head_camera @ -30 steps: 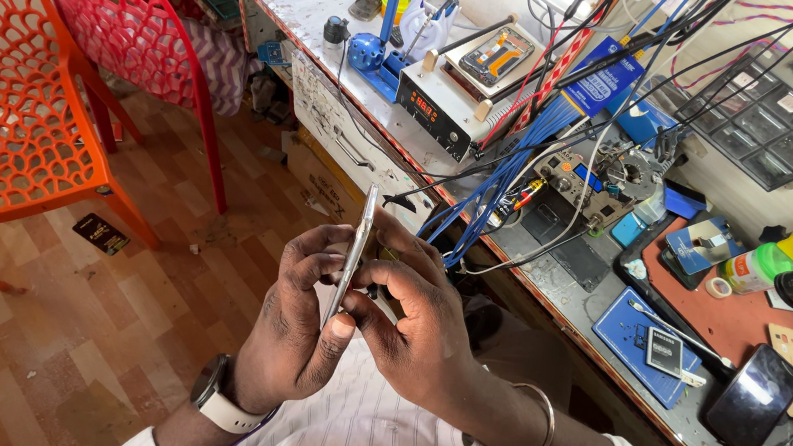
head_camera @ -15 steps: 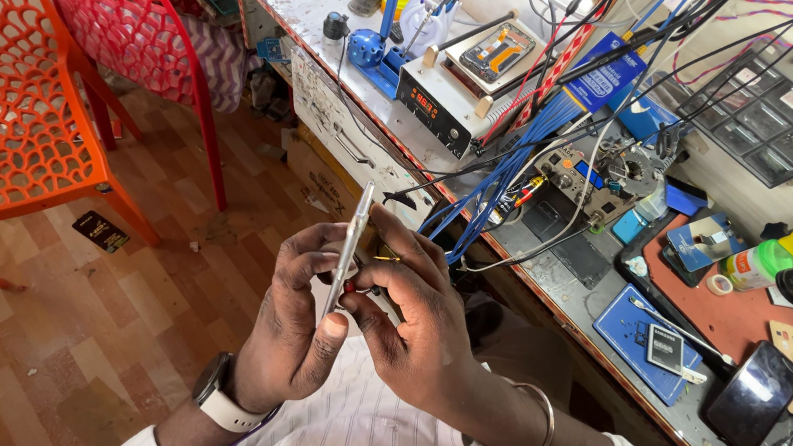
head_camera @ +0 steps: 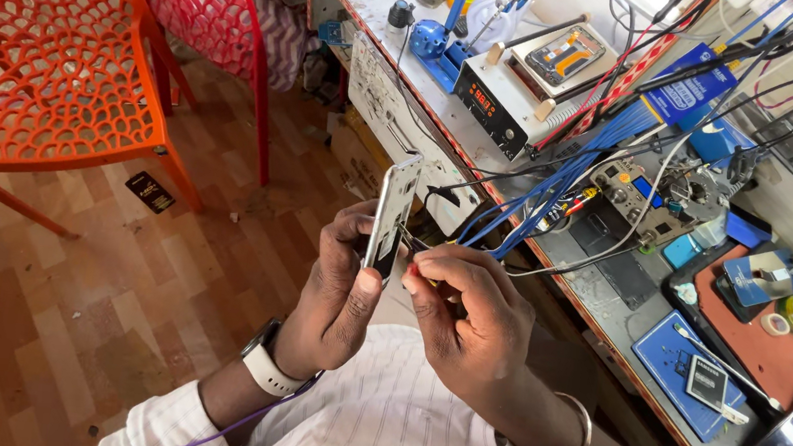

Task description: The person holds a disassembled white smartphone and uses red and black test leads to probe internal components. They connect a purple cable to the phone, then place the device on the bench and continue probing the battery connector and internal circuitry with the test leads.

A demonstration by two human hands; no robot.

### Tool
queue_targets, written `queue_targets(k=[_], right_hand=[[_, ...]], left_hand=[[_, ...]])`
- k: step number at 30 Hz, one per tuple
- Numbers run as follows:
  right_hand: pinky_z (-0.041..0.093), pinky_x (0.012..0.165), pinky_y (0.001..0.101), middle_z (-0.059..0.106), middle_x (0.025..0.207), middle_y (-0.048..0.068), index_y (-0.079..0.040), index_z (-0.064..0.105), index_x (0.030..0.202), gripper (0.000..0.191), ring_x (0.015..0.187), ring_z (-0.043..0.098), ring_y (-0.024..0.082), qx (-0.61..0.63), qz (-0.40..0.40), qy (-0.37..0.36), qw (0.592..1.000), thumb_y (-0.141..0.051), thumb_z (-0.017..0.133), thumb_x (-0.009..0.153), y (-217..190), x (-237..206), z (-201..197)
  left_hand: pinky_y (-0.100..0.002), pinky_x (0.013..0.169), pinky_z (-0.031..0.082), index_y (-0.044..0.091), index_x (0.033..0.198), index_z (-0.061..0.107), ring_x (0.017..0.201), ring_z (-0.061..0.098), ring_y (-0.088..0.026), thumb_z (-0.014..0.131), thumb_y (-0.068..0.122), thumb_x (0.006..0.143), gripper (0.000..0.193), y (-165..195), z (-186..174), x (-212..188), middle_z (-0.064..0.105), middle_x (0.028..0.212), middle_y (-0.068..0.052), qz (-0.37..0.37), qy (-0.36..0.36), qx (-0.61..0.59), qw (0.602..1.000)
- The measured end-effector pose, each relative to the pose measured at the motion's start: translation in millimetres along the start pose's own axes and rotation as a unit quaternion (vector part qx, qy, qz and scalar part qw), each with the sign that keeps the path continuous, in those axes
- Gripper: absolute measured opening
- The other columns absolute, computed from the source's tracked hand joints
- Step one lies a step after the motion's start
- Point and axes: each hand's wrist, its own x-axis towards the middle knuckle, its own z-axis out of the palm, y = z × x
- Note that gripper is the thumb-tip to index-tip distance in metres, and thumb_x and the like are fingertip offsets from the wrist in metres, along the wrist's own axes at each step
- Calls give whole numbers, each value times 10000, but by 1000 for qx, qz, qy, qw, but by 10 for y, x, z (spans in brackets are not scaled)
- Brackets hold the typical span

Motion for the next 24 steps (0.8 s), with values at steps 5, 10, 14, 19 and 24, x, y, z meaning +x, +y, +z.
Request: queue_targets(k=[5, 10, 14, 19, 24], right_hand=[[586, 642, 205, 751, 1025, 96, -10, 702, 1091, 181, 808, 741, 98, 7, 24, 1, 1000, -8, 781, 929, -6, 31, 11], [604, 655, 208, 745, 972, 89, -19, 747, 1089, 188, 791, 746, 111, -6, 35, -16, 999, -14, 798, 908, -34, 71, 20], [607, 671, 208, 754, 971, 93, -22, 743, 1098, 182, 814, 766, 117, 22, 51, -28, 998, 3, 775, 920, -38, 95, 23], [531, 578, 206, 751, 877, 74, -48, 761, 1066, 189, 698, 712, 84, 19, 73, -34, 997, -4, 807, 888, -22, 118, 18], [480, 545, 214, 719, 791, 51, -43, 762, 1059, 183, 634, 649, 73, 21, 73, -41, 996, 3, 803, 887, -8, 147, 8]], left_hand=[[-468, 1247, 365, -24, 1465, 292, 1471, 431, -324, 382, 373, 1161, 508, 27, 8, 17, 343, 1590, -282, -5, -2, -18, 1000], [-470, 1221, 397, -27, 1468, 297, 1455, 457, -329, 387, 377, 1156, 519, 76, 5, 24, 327, 1590, -287, -12, -7, -18, 1000], [-478, 1230, 387, -23, 1464, 307, 1461, 444, -333, 396, 381, 1154, 517, 77, 17, 23, 340, 1581, -283, -7, -6, -6, 1000], [-482, 1273, 328, -11, 1472, 292, 1479, 407, -319, 394, 382, 1158, 514, 43, 44, 8, 347, 1578, -262, -6, -7, -6, 1000], [-476, 1284, 314, -1, 1476, 282, 1485, 391, -306, 397, 389, 1162, 515, 22, 61, 4, 340, 1581, -246, -4, -8, -20, 1000]])
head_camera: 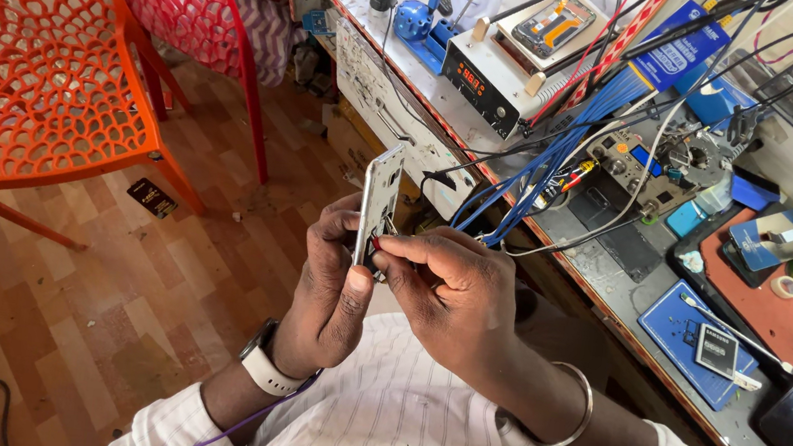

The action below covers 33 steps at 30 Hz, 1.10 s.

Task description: The person holds a disassembled white smartphone and uses red and black test leads to probe internal components. They connect a purple cable to the phone, then place the device on the bench and continue probing the battery connector and internal circuitry with the test leads.

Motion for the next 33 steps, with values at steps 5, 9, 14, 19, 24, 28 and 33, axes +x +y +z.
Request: queue_targets(k=[5, 9, 14, 19, 24, 28, 33], right_hand=[[488, 546, 204, 726, 797, 40, -36, 755, 1049, 156, 643, 661, 63, 13, 1, -7, 1000, 0, 787, 900, 4, 9, -8], [489, 543, 200, 728, 803, 36, -35, 755, 1048, 145, 641, 662, 59, 30, 7, -9, 999, -5, 782, 909, 10, 9, -11], [490, 551, 201, 731, 805, 34, -37, 754, 1052, 142, 644, 656, 57, 29, 14, -8, 999, -14, 782, 915, 4, -1, -12], [510, 563, 198, 728, 834, 40, -38, 751, 1059, 152, 667, 667, 56, 36, 39, -3, 999, -20, 781, 911, -7, -24, -6], [522, 570, 194, 733, 848, 40, -40, 748, 1068, 158, 684, 689, 54, 43, 48, -4, 998, -23, 779, 914, -7, -41, 3], [527, 565, 197, 734, 841, 38, -42, 748, 1060, 156, 680, 694, 55, 40, 49, -2, 998, -30, 791, 911, -10, -43, 15], [552, 592, 209, 755, 880, 44, -45, 742, 1050, 163, 704, 710, 71, 32, 39, -1, 999, -27, 800, 899, -11, -50, 3]], left_hand=[[-481, 1284, 304, 6, 1470, 301, 1497, 381, -311, 403, 392, 1157, 507, 3, 6, -3, 350, 1577, -248, -6, 4, 11, 1000], [-484, 1285, 310, 8, 1479, 291, 1489, 393, -307, 397, 397, 1158, 515, -8, 8, 1, 349, 1573, -247, -7, -1, 14, 1000], [-495, 1293, 304, 11, 1475, 278, 1510, 374, -317, 393, 401, 1162, 514, -17, 15, -2, 329, 1588, -256, -5, -5, 6, 1000], [-499, 1298, 296, 14, 1472, 282, 1522, 363, -319, 401, 398, 1163, 508, -20, 29, 1, 331, 1593, -260, -1, 1, -3, 1000], [-492, 1290, 307, 14, 1469, 290, 1517, 368, -315, 399, 400, 1159, 507, -17, 18, -7, 339, 1589, -258, -4, -3, 10, 1000], [-478, 1277, 318, 14, 1468, 283, 1487, 387, -298, 402, 399, 1159, 508, -26, 6, -23, 329, 1587, -253, -1, -2, 7, 1000], [-457, 1250, 334, 25, 1462, 296, 1450, 409, -274, 410, 394, 1155, 494, -69, 19, -41, 328, 1588, -248, 6, 7, 15, 1000]])
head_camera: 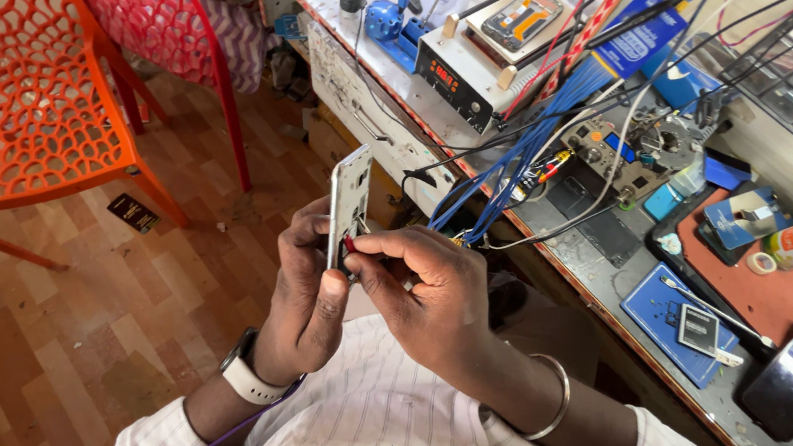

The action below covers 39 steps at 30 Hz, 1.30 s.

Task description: The person holds a disassembled white smartphone and uses red and black test leads to probe internal components. They connect a purple cable to the phone, then place the device on the bench and continue probing the battery connector and internal circuitry with the test leads.

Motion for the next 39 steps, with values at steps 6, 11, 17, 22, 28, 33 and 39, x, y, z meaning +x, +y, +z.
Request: queue_targets(k=[6, 11, 17, 22, 28, 33, 39], right_hand=[[564, 600, 224, 765, 929, 70, -43, 729, 1045, 207, 703, 719, 105, -14, -33, 5, 999, -16, 822, 862, 7, -9, 0], [568, 634, 279, 742, 911, 86, -52, 699, 1083, 256, 755, 737, 184, -48, -99, 32, 993, 30, 792, 859, 9, -28, 12], [544, 633, 330, 723, 865, 90, -45, 687, 1090, 254, 745, 719, 242, -76, -125, 28, 989, 42, 784, 872, 4, -45, 6], [556, 658, 340, 725, 897, 99, -35, 673, 1099, 266, 769, 721, 254, -73, -145, 24, 986, 42, 777, 866, -7, -36, -10], [549, 625, 332, 713, 858, 98, -48, 685, 1083, 266, 740, 717, 250, -67, -116, 19, 991, 34, 783, 849, -5, -30, -11], [544, 622, 325, 712, 860, 95, -47, 683, 1086, 263, 736, 716, 239, -65, -123, 24, 990, 35, 784, 857, 2, -32, -14], [540, 617, 315, 721, 866, 88, -47, 683, 1088, 264, 730, 714, 219, -61, -120, 23, 991, 39, 786, 861, 15, -37, -15]], left_hand=[[-450, 1217, 377, 30, 1476, 273, 1409, 443, -255, 431, 391, 1154, 509, -21, 8, -19, 318, 1576, -240, 5, -7, -27, 1000], [-459, 1243, 332, 21, 1476, 290, 1448, 404, -274, 432, 378, 1146, 507, -16, 22, -16, 319, 1593, -249, 13, 3, -4, 1000], [-462, 1230, 357, 10, 1466, 295, 1455, 399, -280, 432, 381, 1142, 511, -13, 27, -22, 318, 1592, -252, 13, 7, 12, 1000], [-423, 1159, 452, 6, 1468, 282, 1393, 462, -262, 430, 401, 1140, 534, -14, 23, -31, 307, 1589, -248, 3, -1, -2, 1000], [-380, 1054, 537, 0, 1462, 279, 1326, 502, -244, 446, 400, 1125, 549, -10, 34, -24, 299, 1578, -245, -10, -1, -27, 1000], [-388, 1055, 537, -4, 1461, 277, 1327, 504, -249, 442, 403, 1128, 551, -2, 34, -19, 297, 1578, -253, -7, -3, -23, 1000], [-425, 1142, 460, 1, 1467, 284, 1410, 439, -277, 427, 406, 1135, 542, 11, 35, -6, 309, 1585, -265, 6, -1, 10, 1000]])
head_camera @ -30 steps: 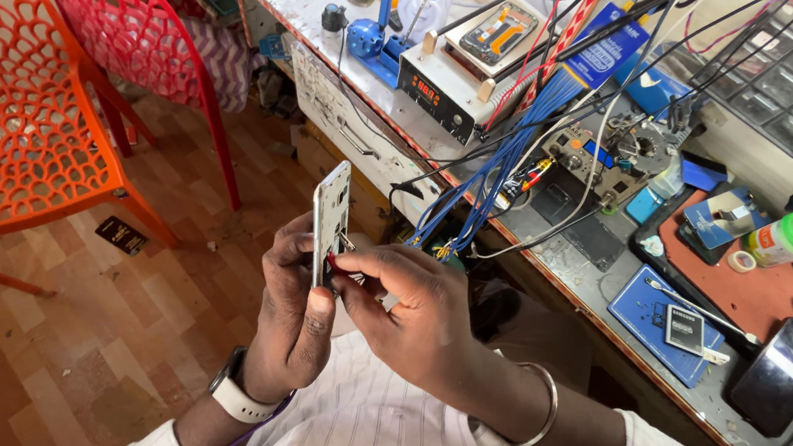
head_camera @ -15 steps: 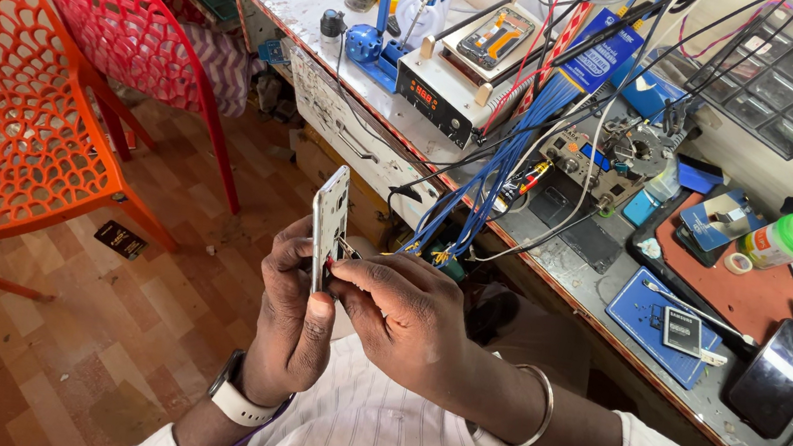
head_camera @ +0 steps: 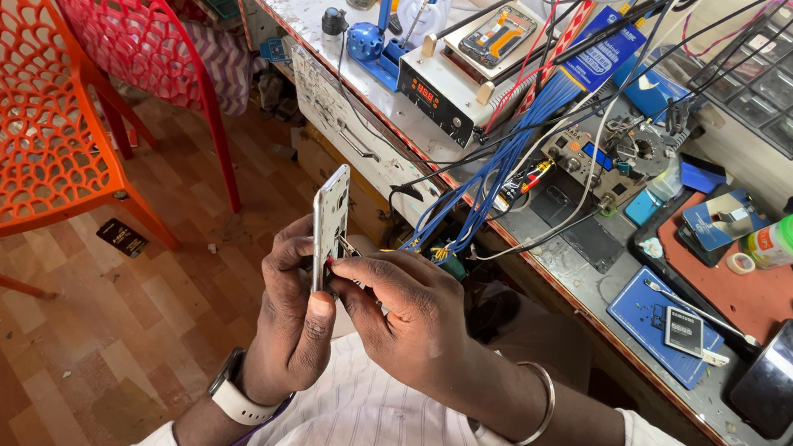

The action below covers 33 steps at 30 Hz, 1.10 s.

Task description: The person holds a disassembled white smartphone and uses red and black test leads to probe internal components. They connect a purple cable to the phone, then place the device on the bench and continue probing the battery connector and internal circuitry with the test leads.

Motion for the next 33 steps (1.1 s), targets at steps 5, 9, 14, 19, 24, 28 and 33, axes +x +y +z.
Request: queue_targets(k=[5, 9, 14, 19, 24, 28, 33], right_hand=[[534, 595, 302, 715, 847, 84, -63, 692, 1059, 260, 708, 710, 204, -5, 18, 4, 1000, 28, 806, 844, 12, 2, 6], [556, 608, 287, 727, 882, 87, -62, 696, 1031, 239, 739, 725, 193, 2, 20, 7, 1000, 38, 799, 840, 6, 15, 3], [550, 574, 256, 727, 848, 72, -51, 717, 990, 206, 706, 720, 152, 8, 56, 3, 998, 69, 780, 834, -6, 21, 29], [535, 579, 238, 722, 849, 54, -44, 710, 993, 189, 719, 708, 128, 7, 45, 1, 999, 77, 773, 862, 9, 28, 26], [558, 578, 223, 713, 856, 58, -36, 716, 1005, 190, 695, 709, 104, 27, 66, 1, 997, 75, 778, 864, 2, 34, 38], [574, 579, 212, 720, 880, 61, -36, 708, 1031, 203, 724, 725, 106, 33, 60, -10, 998, 64, 782, 871, 13, 36, 33], [581, 599, 220, 722, 882, 63, -40, 712, 1039, 197, 731, 726, 106, 29, 63, -6, 998, 56, 780, 882, 21, 28, 43]], left_hand=[[-479, 1261, 314, 17, 1470, 301, 1489, 364, -309, 433, 392, 1144, 514, 34, 7, 19, 325, 1581, -268, 6, -1, 6, 1000], [-469, 1253, 332, 28, 1482, 285, 1476, 394, -299, 419, 397, 1151, 513, 54, 3, 29, 322, 1599, -266, 12, -3, 6, 1000], [-431, 1225, 330, 43, 1496, 280, 1439, 393, -271, 399, 397, 1172, 495, 41, -10, 24, 333, 1613, -241, 7, -7, -14, 1000], [-446, 1247, 353, 24, 1490, 267, 1462, 400, -273, 400, 401, 1166, 514, 29, -18, 11, 309, 1611, -239, -11, -11, -29, 999], [-448, 1267, 340, 17, 1491, 268, 1436, 400, -258, 395, 401, 1169, 517, 13, -25, 7, 314, 1606, -236, -8, -11, -23, 1000], [-444, 1251, 360, 16, 1488, 276, 1440, 420, -254, 393, 408, 1162, 523, 1, -33, -2, 327, 1590, -232, -18, -13, -23, 999], [-452, 1269, 341, 19, 1488, 274, 1472, 399, -263, 401, 400, 1167, 513, -11, -27, 0, 323, 1594, -230, -10, -13, -31, 999]])
